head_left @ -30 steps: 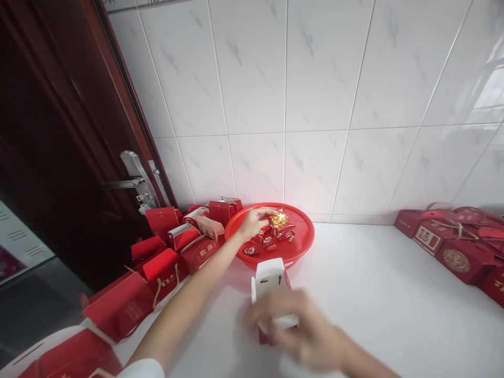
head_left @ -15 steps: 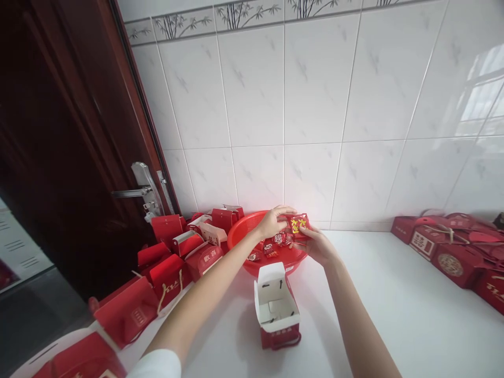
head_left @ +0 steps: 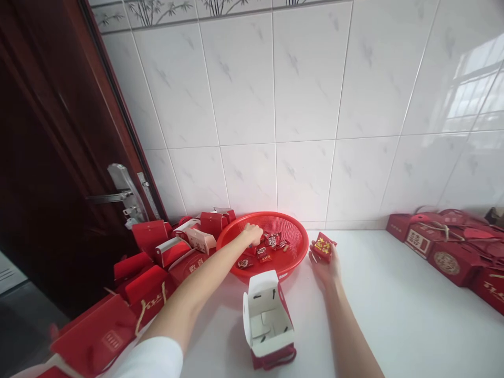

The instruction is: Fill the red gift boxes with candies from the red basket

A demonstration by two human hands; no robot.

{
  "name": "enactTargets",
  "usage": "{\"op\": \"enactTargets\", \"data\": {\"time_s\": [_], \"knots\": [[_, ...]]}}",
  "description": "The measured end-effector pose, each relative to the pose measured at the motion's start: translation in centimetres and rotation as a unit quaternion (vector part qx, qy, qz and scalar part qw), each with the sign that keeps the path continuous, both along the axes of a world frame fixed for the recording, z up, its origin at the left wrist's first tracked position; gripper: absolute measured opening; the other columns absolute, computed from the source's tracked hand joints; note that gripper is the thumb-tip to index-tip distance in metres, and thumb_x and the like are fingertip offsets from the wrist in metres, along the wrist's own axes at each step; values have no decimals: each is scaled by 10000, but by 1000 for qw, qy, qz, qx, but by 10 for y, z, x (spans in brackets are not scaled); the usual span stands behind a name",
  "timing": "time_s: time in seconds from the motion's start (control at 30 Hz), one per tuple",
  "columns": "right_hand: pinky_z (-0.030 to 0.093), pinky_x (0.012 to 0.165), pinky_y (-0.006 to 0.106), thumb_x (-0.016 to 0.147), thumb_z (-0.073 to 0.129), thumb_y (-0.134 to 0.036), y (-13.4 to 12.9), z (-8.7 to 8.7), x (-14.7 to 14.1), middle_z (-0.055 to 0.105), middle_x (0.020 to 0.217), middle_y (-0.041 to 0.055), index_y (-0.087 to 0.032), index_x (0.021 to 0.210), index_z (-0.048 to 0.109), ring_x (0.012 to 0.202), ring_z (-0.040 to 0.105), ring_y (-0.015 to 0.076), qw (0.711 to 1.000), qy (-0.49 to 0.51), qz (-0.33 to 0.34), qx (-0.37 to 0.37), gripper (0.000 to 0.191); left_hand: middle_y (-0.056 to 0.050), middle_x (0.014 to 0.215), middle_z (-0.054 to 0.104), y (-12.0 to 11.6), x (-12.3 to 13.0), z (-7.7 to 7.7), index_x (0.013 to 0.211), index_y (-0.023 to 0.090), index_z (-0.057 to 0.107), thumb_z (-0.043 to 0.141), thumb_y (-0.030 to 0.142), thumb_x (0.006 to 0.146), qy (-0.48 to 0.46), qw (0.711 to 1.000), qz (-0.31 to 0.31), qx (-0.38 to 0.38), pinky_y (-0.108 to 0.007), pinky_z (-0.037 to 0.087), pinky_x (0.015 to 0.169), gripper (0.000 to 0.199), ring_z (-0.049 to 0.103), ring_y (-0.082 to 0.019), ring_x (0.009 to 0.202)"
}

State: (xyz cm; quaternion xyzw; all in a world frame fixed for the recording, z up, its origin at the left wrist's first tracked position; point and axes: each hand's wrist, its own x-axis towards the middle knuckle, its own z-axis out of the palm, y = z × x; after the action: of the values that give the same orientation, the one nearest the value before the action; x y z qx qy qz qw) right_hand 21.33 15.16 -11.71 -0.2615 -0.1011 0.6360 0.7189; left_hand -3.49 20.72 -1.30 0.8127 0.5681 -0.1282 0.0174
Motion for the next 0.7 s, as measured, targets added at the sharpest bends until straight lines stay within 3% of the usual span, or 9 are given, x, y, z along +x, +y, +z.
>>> {"op": "enactTargets", "data": {"time_s": [0.13, 0.23, 0.43, 0.57, 0.7], "knots": [[629, 683, 333, 844, 663, -363, 7, -11, -11, 760, 831, 0, -244, 921, 641, 766, 741, 189, 1000, 18, 0, -20, 144, -102, 1275, 637, 8, 4, 3, 1267, 178, 616, 641, 339, 975, -16, 1000, 13, -17, -443, 576, 907, 334, 658, -243, 1089], [633, 704, 329, 796, 681, -280, 9, -13, -13, 755, 863, -5, -242, 916, 623, 801, 740, 186, 1000, 29, 2, -10, 138, -98, 1262, 646, 11, 12, 0, 1248, 177, 627, 624, 349, 985, -47, 998, -15, -48, -440, 577, 905, 315, 662, -236, 1071], [625, 642, 343, 718, 679, -252, 7, -14, -9, 749, 863, 38, -223, 922, 625, 773, 726, 212, 999, 30, 30, 0, 214, -98, 1256, 647, 20, 34, -22, 1244, 168, 628, 647, 349, 970, -65, 991, -39, -111, -450, 575, 909, 329, 660, -245, 1079], [624, 644, 342, 700, 675, -266, 7, -14, -8, 741, 843, 26, -232, 914, 609, 772, 723, 210, 999, 31, 26, -2, 226, -102, 1282, 634, 25, 31, -32, 1264, 172, 618, 652, 334, 967, -77, 989, -25, -122, -456, 574, 916, 340, 653, -250, 1100], [627, 657, 330, 695, 720, -277, 7, -14, -10, 730, 846, -1, -242, 909, 590, 765, 720, 192, 999, 30, 18, -1, 253, -102, 1279, 636, 32, 22, -32, 1268, 176, 616, 636, 341, 977, -101, 989, -2, -108, -445, 579, 905, 334, 658, -243, 1083]]}}
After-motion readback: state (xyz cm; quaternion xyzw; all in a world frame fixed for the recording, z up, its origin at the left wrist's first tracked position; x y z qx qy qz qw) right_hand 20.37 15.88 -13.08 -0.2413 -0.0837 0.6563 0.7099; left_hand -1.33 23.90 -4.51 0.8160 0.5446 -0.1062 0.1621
